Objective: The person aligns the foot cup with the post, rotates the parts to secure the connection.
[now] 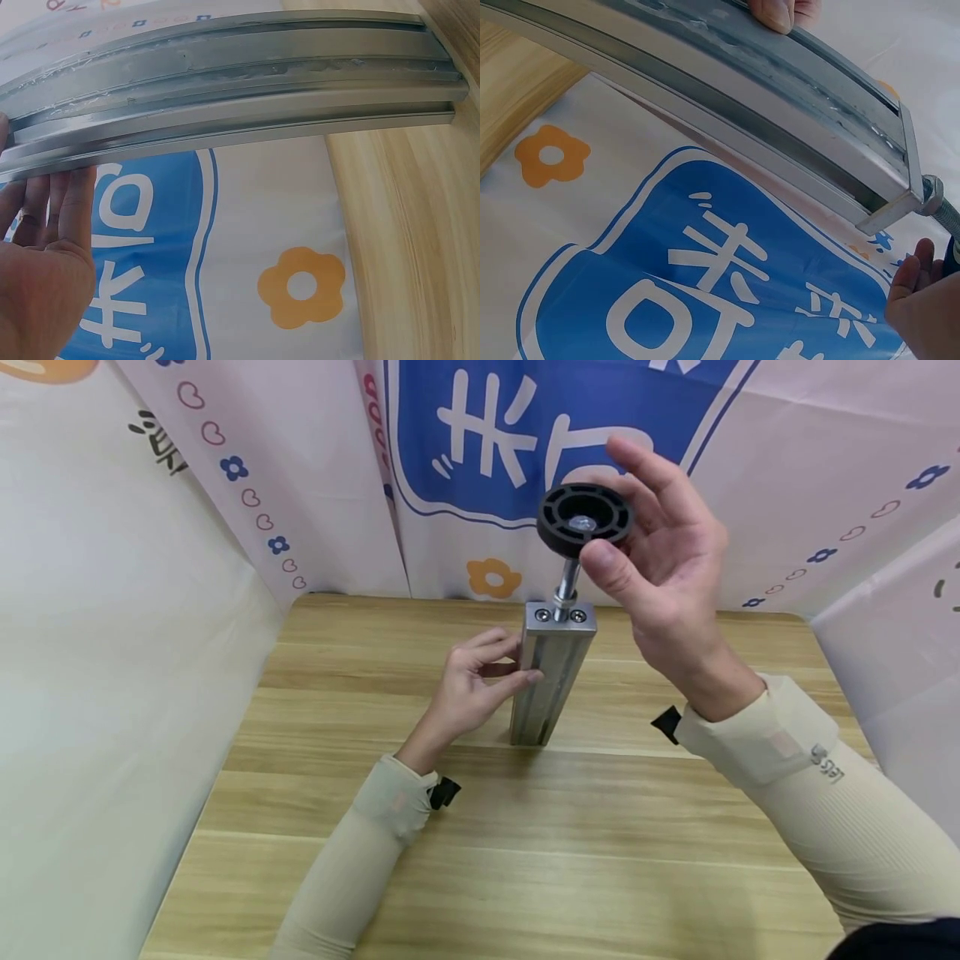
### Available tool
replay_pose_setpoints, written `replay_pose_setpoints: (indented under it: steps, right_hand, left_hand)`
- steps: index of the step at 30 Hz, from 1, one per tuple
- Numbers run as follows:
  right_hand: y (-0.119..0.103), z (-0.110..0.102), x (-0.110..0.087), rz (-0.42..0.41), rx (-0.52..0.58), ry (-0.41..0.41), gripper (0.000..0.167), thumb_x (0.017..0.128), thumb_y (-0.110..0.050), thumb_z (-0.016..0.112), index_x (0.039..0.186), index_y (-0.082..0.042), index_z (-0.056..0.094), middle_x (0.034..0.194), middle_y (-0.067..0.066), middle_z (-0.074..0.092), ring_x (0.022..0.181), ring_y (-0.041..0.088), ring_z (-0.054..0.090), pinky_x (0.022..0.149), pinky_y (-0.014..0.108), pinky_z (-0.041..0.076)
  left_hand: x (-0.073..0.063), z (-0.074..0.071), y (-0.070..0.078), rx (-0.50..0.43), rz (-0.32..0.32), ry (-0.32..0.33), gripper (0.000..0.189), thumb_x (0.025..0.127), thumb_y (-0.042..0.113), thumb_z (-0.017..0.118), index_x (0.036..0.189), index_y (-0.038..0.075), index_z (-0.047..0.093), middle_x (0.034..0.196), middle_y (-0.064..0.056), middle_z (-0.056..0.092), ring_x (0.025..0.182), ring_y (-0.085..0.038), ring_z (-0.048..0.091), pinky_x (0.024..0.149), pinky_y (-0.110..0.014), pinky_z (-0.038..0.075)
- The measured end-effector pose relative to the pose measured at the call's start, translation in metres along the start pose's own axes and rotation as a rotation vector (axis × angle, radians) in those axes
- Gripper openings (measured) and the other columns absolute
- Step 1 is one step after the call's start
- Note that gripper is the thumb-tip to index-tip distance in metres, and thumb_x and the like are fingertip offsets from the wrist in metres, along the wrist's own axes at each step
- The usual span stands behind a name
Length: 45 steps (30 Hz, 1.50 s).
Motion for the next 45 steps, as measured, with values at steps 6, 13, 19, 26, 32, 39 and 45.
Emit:
replay_pose_setpoints:
  steps: [6, 13, 19, 26, 32, 39, 45]
  right_hand:
    - [0.0002, 0.0014, -0.0002, -0.021, -0.05, 0.014, 0.09, 0.076, -0.034, 0.097, 0.142, 0.008, 0.054, 0.123, 0.016, 0.064, 0.108, 0.03, 0.066, 0.097, 0.028, 0.064]
    - [0.0011, 0.0046, 0.0018, -0.055, -0.1, 0.011, 0.088, 0.075, -0.035, 0.098, 0.138, 0.009, 0.055, 0.114, 0.014, 0.055, 0.102, 0.027, 0.059, 0.09, 0.025, 0.061]
    - [0.0021, 0.0055, 0.0032, -0.058, -0.098, 0.018, 0.093, 0.071, -0.036, 0.1, 0.138, 0.009, 0.054, 0.114, 0.013, 0.055, 0.105, 0.026, 0.057, 0.093, 0.025, 0.058]
    - [0.0019, 0.0017, 0.0024, -0.019, 0.004, 0.004, 0.088, 0.079, -0.029, 0.094, 0.144, 0.008, 0.048, 0.128, 0.019, 0.059, 0.117, 0.032, 0.063, 0.1, 0.03, 0.063]
    - [0.0041, -0.0006, 0.002, -0.002, 0.078, -0.05, 0.072, 0.086, -0.007, 0.074, 0.149, 0.008, 0.044, 0.133, 0.022, 0.065, 0.121, 0.034, 0.067, 0.104, 0.036, 0.063]
    - [0.0046, 0.0002, -0.0002, 0.004, 0.094, -0.046, 0.073, 0.088, -0.002, 0.071, 0.152, 0.008, 0.039, 0.126, 0.02, 0.072, 0.116, 0.031, 0.072, 0.104, 0.037, 0.063]
    - [0.0028, 0.0003, -0.001, -0.012, 0.045, 0.006, 0.076, 0.086, -0.006, 0.079, 0.15, 0.01, 0.04, 0.118, 0.017, 0.074, 0.108, 0.028, 0.073, 0.097, 0.032, 0.064]
  left_hand:
    - [0.0002, 0.0004, 0.0006, -0.001, 0.002, 0.001, 0.04, 0.089, -0.009, 0.078, 0.128, -0.011, 0.069, 0.111, -0.024, 0.069, 0.094, -0.033, 0.07, 0.088, -0.034, 0.068]
    - [0.0005, -0.0007, 0.0013, 0.002, 0.0, -0.001, 0.04, 0.089, -0.009, 0.077, 0.128, -0.012, 0.069, 0.111, -0.025, 0.068, 0.094, -0.036, 0.07, 0.088, -0.039, 0.069]
    - [0.0006, -0.002, 0.0025, 0.009, 0.009, -0.001, 0.04, 0.089, -0.009, 0.078, 0.127, -0.012, 0.069, 0.111, -0.025, 0.069, 0.094, -0.037, 0.07, 0.088, -0.045, 0.069]
    - [0.0006, -0.0017, 0.0018, 0.0, 0.008, 0.0, 0.04, 0.088, -0.01, 0.077, 0.127, -0.013, 0.069, 0.106, -0.024, 0.067, 0.093, -0.027, 0.069, 0.088, -0.039, 0.069]
    - [0.0006, -0.0016, 0.0003, -0.007, 0.005, 0.002, 0.038, 0.088, -0.01, 0.077, 0.125, -0.014, 0.07, 0.105, -0.024, 0.066, 0.094, -0.035, 0.069, 0.088, -0.035, 0.068]
    - [0.0003, -0.0011, -0.0008, 0.0, 0.009, 0.001, 0.039, 0.088, -0.01, 0.078, 0.126, -0.013, 0.07, 0.105, -0.024, 0.067, 0.094, -0.038, 0.07, 0.088, -0.035, 0.069]
    - [0.0, -0.0003, -0.0021, 0.003, 0.007, -0.002, 0.04, 0.088, -0.009, 0.078, 0.126, -0.012, 0.07, 0.107, -0.023, 0.068, 0.094, -0.032, 0.07, 0.088, -0.034, 0.069]
Point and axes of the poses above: each hand's wrist, its own x-axis towards the middle knuckle, its own z-axis out of the palm, y = z × x, the point moved 5 cm from there along x, towards the middle knuckle
